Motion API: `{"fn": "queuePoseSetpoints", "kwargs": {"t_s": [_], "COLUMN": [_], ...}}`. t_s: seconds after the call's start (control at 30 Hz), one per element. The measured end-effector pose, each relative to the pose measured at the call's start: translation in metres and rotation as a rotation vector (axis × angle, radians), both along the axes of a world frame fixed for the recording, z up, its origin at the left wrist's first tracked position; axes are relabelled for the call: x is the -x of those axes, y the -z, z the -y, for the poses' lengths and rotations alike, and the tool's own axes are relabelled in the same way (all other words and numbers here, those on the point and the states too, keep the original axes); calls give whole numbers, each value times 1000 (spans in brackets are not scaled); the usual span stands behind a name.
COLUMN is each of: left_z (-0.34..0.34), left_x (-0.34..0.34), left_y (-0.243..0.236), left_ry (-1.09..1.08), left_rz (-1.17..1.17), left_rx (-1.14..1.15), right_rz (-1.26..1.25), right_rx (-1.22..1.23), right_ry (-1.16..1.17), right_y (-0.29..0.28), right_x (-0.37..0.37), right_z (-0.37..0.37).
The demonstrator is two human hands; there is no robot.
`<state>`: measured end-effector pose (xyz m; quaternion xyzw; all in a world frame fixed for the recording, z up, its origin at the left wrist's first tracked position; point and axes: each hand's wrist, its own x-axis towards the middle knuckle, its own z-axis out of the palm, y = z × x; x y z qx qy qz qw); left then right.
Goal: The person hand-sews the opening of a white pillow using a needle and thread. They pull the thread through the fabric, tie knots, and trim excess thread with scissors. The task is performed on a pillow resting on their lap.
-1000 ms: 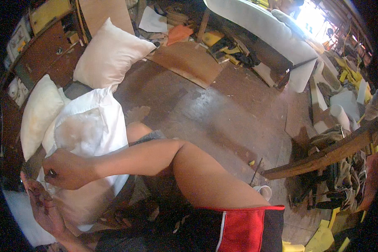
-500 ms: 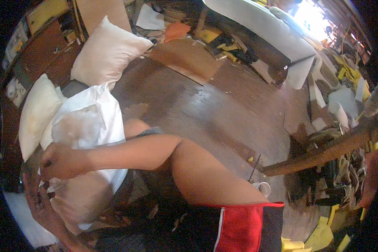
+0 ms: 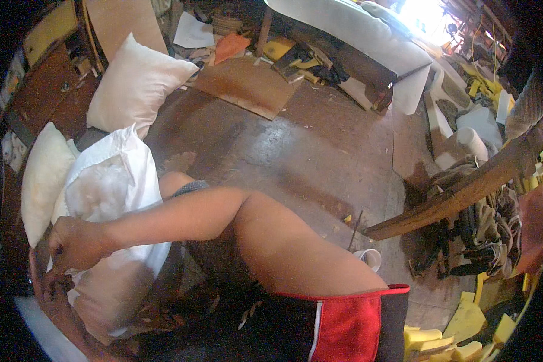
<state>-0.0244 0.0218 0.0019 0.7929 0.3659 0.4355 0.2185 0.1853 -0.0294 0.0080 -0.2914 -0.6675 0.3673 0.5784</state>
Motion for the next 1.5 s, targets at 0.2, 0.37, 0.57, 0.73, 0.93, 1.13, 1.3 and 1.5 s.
{"fn": "queuePoseSetpoints", "kwargs": {"t_s": [0.2,0.37,0.57,0.73,0.93,1.13,1.3,1.5], "left_z": [15,19,29,18,27,28,31,32], "left_x": [-8,32,-4,-11,-25,-27,-30,-32], "left_y": [12,-11,-23,-12,-3,3,4,4], "left_ry": [471,550,465,637,698,735,715,701], "left_rz": [292,185,475,753,732,735,693,652], "left_rx": [431,251,803,968,1001,996,969,949], "right_rz": [215,653,930,279,-79,-344,-412,-375], "right_rx": [223,-46,-263,162,344,483,569,589], "right_ry": [-144,-285,742,472,154,27,-99,-113], "right_y": [-12,-35,-36,-39,2,18,31,29], "right_x": [-23,-72,-139,-51,1,8,3,0], "right_z": [4,-28,7,65,72,58,54,58]}}
